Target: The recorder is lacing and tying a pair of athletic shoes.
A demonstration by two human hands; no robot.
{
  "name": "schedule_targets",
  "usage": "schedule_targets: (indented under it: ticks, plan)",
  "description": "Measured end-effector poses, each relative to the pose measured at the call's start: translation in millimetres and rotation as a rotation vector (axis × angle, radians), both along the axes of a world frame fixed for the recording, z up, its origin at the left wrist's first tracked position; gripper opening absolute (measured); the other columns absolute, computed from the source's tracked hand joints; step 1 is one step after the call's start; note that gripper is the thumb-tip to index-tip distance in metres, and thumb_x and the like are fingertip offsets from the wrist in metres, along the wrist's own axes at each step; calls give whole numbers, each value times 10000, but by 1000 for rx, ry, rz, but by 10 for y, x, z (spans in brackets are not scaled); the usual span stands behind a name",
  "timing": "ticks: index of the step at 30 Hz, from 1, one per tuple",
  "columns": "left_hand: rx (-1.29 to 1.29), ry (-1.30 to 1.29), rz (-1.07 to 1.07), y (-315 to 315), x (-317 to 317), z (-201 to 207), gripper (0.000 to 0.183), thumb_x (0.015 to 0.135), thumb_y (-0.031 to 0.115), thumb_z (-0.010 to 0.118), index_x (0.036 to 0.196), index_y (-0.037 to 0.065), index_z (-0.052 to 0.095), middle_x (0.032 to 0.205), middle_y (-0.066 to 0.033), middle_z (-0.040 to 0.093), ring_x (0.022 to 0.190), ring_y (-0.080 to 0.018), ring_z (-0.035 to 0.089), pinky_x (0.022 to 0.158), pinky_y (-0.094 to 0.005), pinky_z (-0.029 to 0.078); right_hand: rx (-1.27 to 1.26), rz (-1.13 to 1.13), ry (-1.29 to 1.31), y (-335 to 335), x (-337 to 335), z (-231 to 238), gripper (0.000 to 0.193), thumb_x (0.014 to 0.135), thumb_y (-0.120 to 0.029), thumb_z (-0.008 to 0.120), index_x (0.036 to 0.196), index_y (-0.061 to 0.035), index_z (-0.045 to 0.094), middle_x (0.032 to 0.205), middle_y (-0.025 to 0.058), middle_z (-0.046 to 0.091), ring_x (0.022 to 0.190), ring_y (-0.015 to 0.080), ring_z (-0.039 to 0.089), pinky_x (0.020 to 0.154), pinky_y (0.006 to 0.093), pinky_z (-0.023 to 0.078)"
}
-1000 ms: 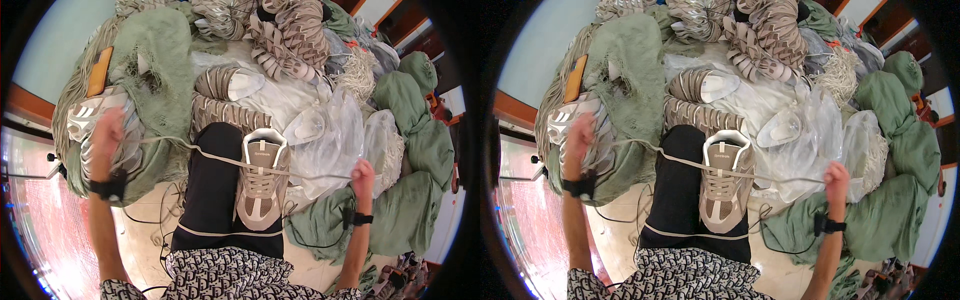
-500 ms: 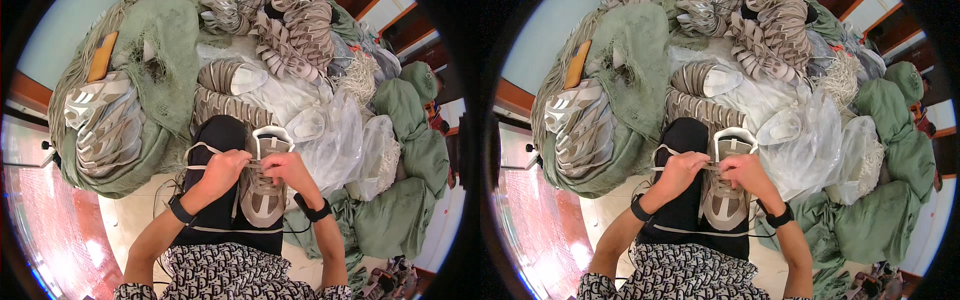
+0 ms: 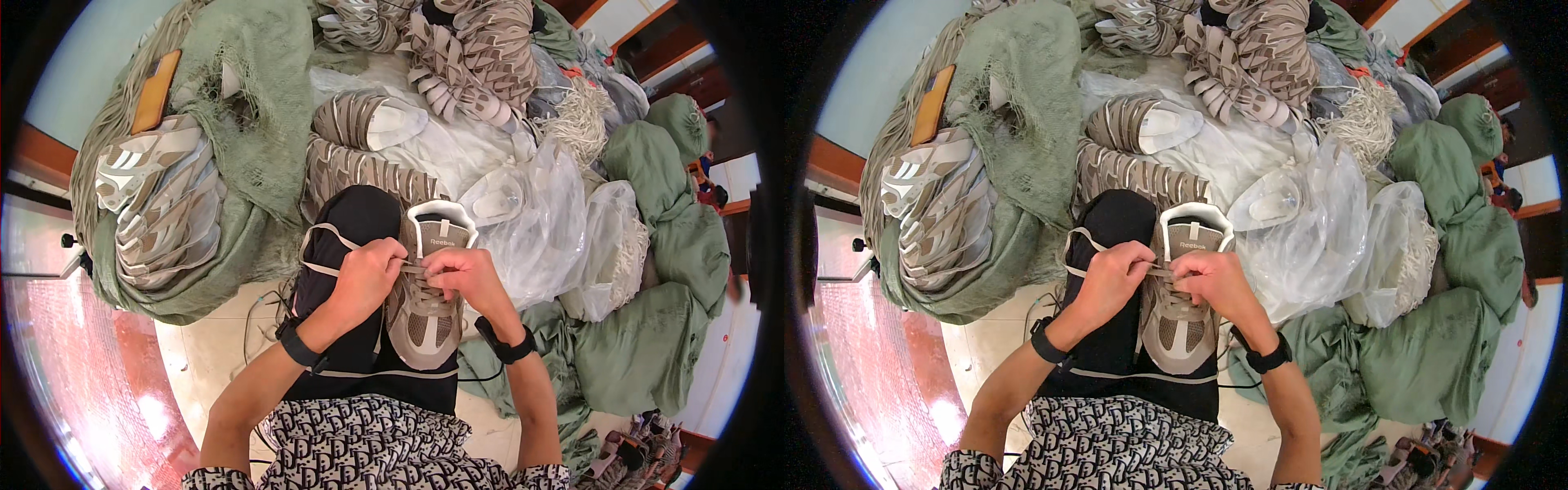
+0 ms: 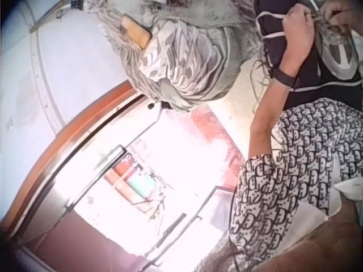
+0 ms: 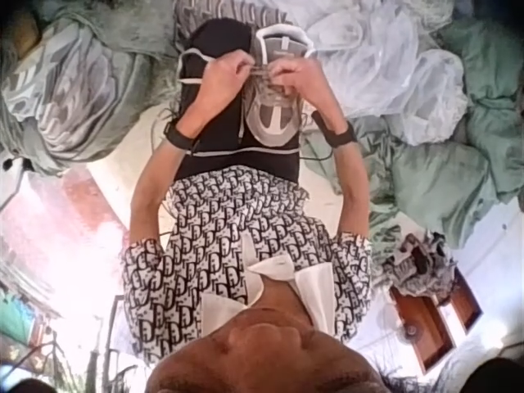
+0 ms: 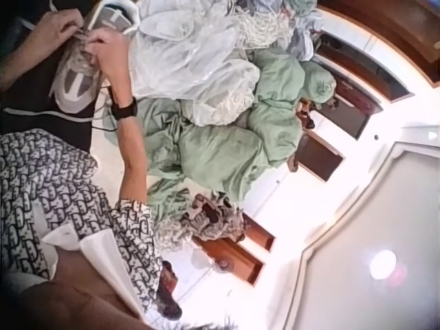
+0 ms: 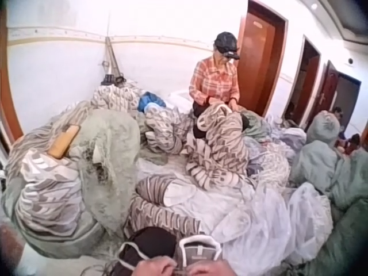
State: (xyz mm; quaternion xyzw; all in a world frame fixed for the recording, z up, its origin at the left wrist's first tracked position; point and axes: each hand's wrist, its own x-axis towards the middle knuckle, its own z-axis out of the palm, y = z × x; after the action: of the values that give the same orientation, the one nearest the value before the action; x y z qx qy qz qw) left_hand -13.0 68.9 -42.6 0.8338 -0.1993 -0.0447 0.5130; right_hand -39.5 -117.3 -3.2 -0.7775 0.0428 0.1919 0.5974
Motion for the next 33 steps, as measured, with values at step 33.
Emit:
schedule_targets:
  ticks: [33]
  plan:
    - [794, -276, -589, -287, 280, 422, 139, 703, 165, 550, 689, 30, 581, 584, -164, 596, 568, -332, 618, 502, -417, 484, 94, -335, -149, -309, -335, -145, 129, 731, -30, 632, 835, 38, 666, 742, 56, 637, 626, 86, 546, 558, 220, 429]
